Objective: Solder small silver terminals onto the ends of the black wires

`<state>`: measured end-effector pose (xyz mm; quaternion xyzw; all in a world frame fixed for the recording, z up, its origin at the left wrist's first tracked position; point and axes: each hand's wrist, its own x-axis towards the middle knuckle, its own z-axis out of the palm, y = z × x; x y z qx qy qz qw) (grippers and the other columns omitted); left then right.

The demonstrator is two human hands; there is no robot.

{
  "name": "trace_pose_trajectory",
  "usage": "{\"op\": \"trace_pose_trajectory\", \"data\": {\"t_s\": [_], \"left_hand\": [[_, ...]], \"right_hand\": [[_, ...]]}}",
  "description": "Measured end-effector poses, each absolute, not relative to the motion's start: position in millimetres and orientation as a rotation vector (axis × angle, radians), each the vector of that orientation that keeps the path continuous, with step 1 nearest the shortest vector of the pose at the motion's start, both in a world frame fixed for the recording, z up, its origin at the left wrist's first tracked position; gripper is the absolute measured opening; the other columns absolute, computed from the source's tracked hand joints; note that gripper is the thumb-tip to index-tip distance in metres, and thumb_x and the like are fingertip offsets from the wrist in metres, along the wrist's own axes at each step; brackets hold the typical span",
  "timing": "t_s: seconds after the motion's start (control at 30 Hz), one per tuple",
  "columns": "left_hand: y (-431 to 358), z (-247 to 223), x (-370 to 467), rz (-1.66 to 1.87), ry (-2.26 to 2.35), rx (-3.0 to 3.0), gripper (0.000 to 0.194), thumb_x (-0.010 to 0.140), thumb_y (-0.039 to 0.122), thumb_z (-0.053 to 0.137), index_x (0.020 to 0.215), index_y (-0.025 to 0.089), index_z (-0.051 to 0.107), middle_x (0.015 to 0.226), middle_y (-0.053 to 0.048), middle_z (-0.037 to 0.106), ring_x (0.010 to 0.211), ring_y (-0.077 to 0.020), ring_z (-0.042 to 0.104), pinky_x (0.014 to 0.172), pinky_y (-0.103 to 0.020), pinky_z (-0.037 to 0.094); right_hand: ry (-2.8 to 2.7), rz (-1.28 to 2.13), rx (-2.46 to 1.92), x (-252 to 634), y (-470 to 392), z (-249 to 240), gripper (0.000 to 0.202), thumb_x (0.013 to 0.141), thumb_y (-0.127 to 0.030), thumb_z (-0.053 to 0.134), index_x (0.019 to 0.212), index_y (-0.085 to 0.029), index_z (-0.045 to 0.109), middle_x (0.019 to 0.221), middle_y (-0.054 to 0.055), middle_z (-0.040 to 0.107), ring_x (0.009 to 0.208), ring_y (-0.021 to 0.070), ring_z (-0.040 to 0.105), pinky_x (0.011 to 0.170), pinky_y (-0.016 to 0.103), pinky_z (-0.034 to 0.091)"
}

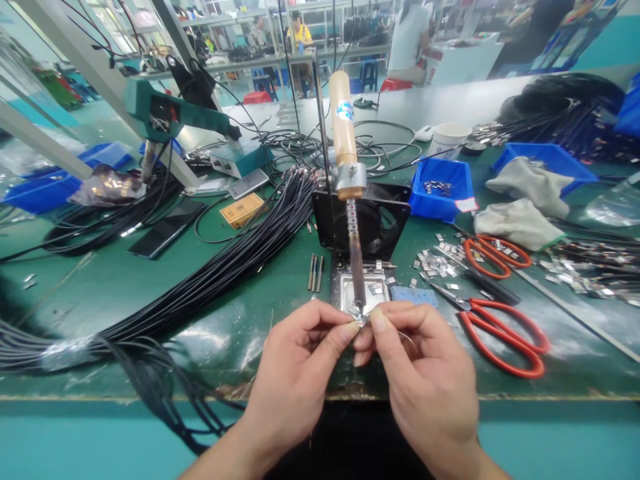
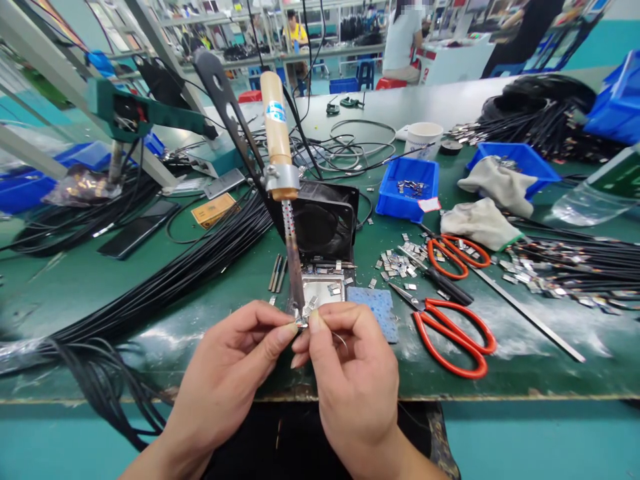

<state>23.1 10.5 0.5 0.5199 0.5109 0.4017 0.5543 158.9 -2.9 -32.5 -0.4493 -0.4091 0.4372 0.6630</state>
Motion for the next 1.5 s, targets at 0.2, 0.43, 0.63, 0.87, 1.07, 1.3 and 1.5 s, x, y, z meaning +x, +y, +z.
{"op": "trace_pose_trajectory", "data": {"t_s": [0.2,0.43,0.63,0.87,1.07,1.3,1.5], "left_hand": [[13.2,-1.5,25.3,0.969,1.19,1.156,0.014,0.094,0.028,0.072,0.082,0.021,0.071,0.076,0.0,0.074,0.066,-0.0115,0.065,0.052,-0.019,0.045],[11.4,-4.4,26.8,0.98,1.16,1.08,0.015,0.094,0.027,0.074,0.083,0.019,0.069,0.065,0.004,0.067,0.051,-0.0065,0.051,0.045,-0.017,0.037],[9.8,-10.3,27.1,1.007,1.127,1.028,0.015,0.096,0.025,0.071,0.084,0.018,0.065,0.071,0.003,0.069,0.055,-0.0065,0.053,0.048,-0.015,0.04],[10.2,-11.7,29.4,1.027,1.159,1.032,0.014,0.095,0.025,0.072,0.084,0.019,0.066,0.068,0.005,0.064,0.055,-0.0071,0.051,0.049,-0.017,0.042],[6.0,-9.9,31.7,0.991,1.159,1.028,0.017,0.097,0.028,0.07,0.083,0.019,0.064,0.064,0.005,0.061,0.053,-0.0079,0.049,0.049,-0.018,0.042],[1.7,-6.0,36.6,0.994,1.162,1.005,0.02,0.098,0.03,0.067,0.083,0.018,0.061,0.063,0.005,0.061,0.053,-0.0077,0.049,0.049,-0.018,0.043],[-1.1,-2.6,38.5,0.986,1.153,0.978,0.02,0.099,0.03,0.066,0.083,0.018,0.062,0.064,0.005,0.062,0.053,-0.0066,0.049,0.05,-0.016,0.043]], "right_hand": [[-0.93,0.982,-1.012,158.5,-4.2,-33.2,0.009,0.094,-0.018,0.068,0.086,-0.019,0.065,0.088,0.001,0.068,0.059,0.0103,0.072,0.053,0.022,0.064],[-0.935,0.985,-1.009,159.5,-4.0,-34.5,0.009,0.095,-0.019,0.068,0.086,-0.019,0.064,0.09,0.003,0.068,0.06,0.0115,0.072,0.053,0.024,0.065],[-0.939,1.022,-1.019,159.4,-2.4,-33.0,0.012,0.094,-0.022,0.069,0.084,-0.019,0.064,0.077,0.001,0.069,0.057,0.0115,0.069,0.051,0.022,0.063],[-0.919,1.043,-1.029,159.6,-2.7,-33.6,0.013,0.094,-0.021,0.069,0.083,-0.019,0.063,0.073,0.0,0.069,0.055,0.0099,0.068,0.052,0.02,0.061],[-0.915,1.056,-1.01,159.7,0.0,-32.9,0.015,0.094,-0.021,0.069,0.081,-0.019,0.062,0.071,0.0,0.069,0.054,0.011,0.069,0.049,0.021,0.06],[-0.914,1.052,-1.021,161.4,-2.3,-32.5,0.013,0.095,-0.02,0.069,0.083,-0.02,0.064,0.07,-0.002,0.068,0.056,0.0114,0.071,0.048,0.02,0.061],[-0.873,1.077,-1.077,161.3,-4.8,-32.2,0.015,0.094,-0.024,0.071,0.082,-0.02,0.063,0.08,-0.001,0.069,0.058,0.0111,0.072,0.051,0.022,0.063]]}}
